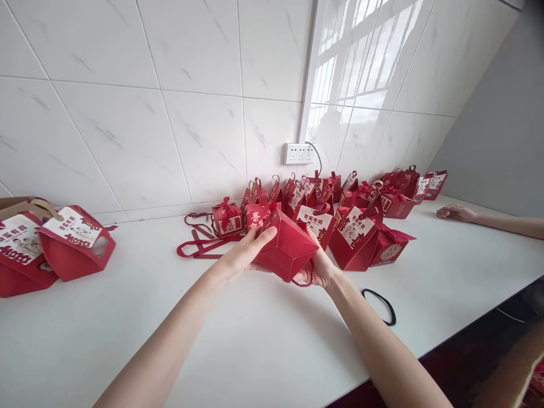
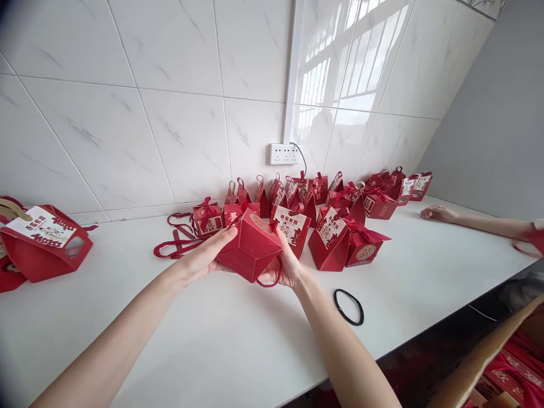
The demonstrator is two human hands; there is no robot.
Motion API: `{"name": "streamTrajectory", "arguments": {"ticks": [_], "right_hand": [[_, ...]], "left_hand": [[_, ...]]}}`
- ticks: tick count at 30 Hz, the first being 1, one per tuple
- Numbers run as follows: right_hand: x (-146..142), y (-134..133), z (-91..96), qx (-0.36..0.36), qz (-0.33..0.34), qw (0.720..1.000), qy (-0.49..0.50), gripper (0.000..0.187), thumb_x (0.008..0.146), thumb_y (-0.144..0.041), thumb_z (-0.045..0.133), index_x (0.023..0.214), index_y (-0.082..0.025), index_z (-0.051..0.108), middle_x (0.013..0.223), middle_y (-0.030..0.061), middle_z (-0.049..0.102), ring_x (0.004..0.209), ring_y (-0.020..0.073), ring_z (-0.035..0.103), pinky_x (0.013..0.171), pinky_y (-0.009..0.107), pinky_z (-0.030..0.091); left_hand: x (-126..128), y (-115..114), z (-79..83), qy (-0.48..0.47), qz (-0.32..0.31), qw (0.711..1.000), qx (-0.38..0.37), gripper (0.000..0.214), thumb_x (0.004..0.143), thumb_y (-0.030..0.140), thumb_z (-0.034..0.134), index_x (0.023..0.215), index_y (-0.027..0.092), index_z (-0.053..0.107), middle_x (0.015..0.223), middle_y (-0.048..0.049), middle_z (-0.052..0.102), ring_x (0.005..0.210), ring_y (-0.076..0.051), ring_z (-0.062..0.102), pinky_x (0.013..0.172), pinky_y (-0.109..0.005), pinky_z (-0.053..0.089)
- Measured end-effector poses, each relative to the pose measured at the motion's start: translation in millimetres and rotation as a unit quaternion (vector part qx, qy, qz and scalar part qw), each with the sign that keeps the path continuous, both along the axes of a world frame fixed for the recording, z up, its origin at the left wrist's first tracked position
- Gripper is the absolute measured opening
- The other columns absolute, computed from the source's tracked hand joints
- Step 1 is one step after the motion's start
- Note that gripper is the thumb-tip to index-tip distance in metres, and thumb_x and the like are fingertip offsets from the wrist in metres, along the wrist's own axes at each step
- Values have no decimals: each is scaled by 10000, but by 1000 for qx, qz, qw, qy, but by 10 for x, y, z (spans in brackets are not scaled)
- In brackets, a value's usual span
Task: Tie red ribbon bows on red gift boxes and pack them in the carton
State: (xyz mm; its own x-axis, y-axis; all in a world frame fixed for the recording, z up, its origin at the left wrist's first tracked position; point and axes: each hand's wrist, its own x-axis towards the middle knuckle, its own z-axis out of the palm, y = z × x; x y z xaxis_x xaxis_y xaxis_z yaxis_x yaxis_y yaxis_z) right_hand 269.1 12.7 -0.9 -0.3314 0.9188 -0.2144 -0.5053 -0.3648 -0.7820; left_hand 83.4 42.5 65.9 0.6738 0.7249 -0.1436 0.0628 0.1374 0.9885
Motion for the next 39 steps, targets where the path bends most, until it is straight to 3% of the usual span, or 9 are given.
{"name": "streamTrajectory", "arguments": {"ticks": [7,13,17,22,24,27,30,35,39], "right_hand": [[56,42,-55,-7,-22,996,89,737,833,-731,176,1193,-154,459,854,113,675,652,218,692,509,366,596],[43,94,-77,10,-65,993,101,748,809,-743,269,1195,-149,510,1019,139,673,819,269,692,551,389,601],[4,121,-77,21,-119,984,131,816,732,-817,296,1101,-144,575,916,127,683,851,266,670,606,407,592],[30,261,-124,52,-108,976,184,897,724,-843,176,1109,-133,564,881,123,663,815,252,651,585,422,579],[18,271,-131,69,-110,969,212,908,722,-845,163,1124,-133,559,909,127,660,820,246,644,568,406,577],[-11,237,-120,130,-158,942,265,796,766,-798,223,1146,-179,549,991,102,661,871,239,631,635,423,577],[-20,195,-103,191,-203,917,287,687,800,-746,292,1149,-215,552,1024,80,665,933,246,617,713,457,568],[-97,127,-110,203,-171,923,278,643,811,-705,357,1136,-191,567,1021,97,665,984,257,603,726,436,569],[-182,74,-150,149,-184,939,250,590,814,-672,398,1097,-189,585,994,84,672,957,240,615,706,388,576]], "left_hand": [[-5,-4,-18,-30,-20,999,24,616,758,432,672,1299,274,424,1266,-94,567,1090,-269,594,861,-437,554],[50,13,-50,-36,1,998,56,749,709,383,722,1354,287,352,1276,-97,558,1076,-283,605,805,-415,585],[107,52,-145,-27,87,982,166,836,653,505,723,1363,290,337,1260,-87,580,1060,-303,613,713,-347,605],[188,250,-342,32,148,941,304,743,691,541,668,1342,337,373,1114,-21,667,975,-274,655,736,-365,595],[225,267,-452,51,158,899,405,789,696,514,668,1380,329,322,1120,-50,654,943,-285,663,713,-393,596],[269,162,-586,76,167,764,618,778,745,440,620,1421,258,282,1375,-153,437,1153,-378,532,813,-481,549],[300,-19,-605,103,178,661,722,741,838,326,523,1465,224,141,1520,-151,160,1360,-368,258,1008,-516,396],[337,-214,-520,109,211,595,768,769,860,291,493,1471,129,54,1545,-144,62,1419,-301,55,1134,-455,124],[388,-279,-578,149,203,582,773,743,869,353,460,1462,80,105,1499,-192,218,1406,-292,155,1126,-459,-7]]}}
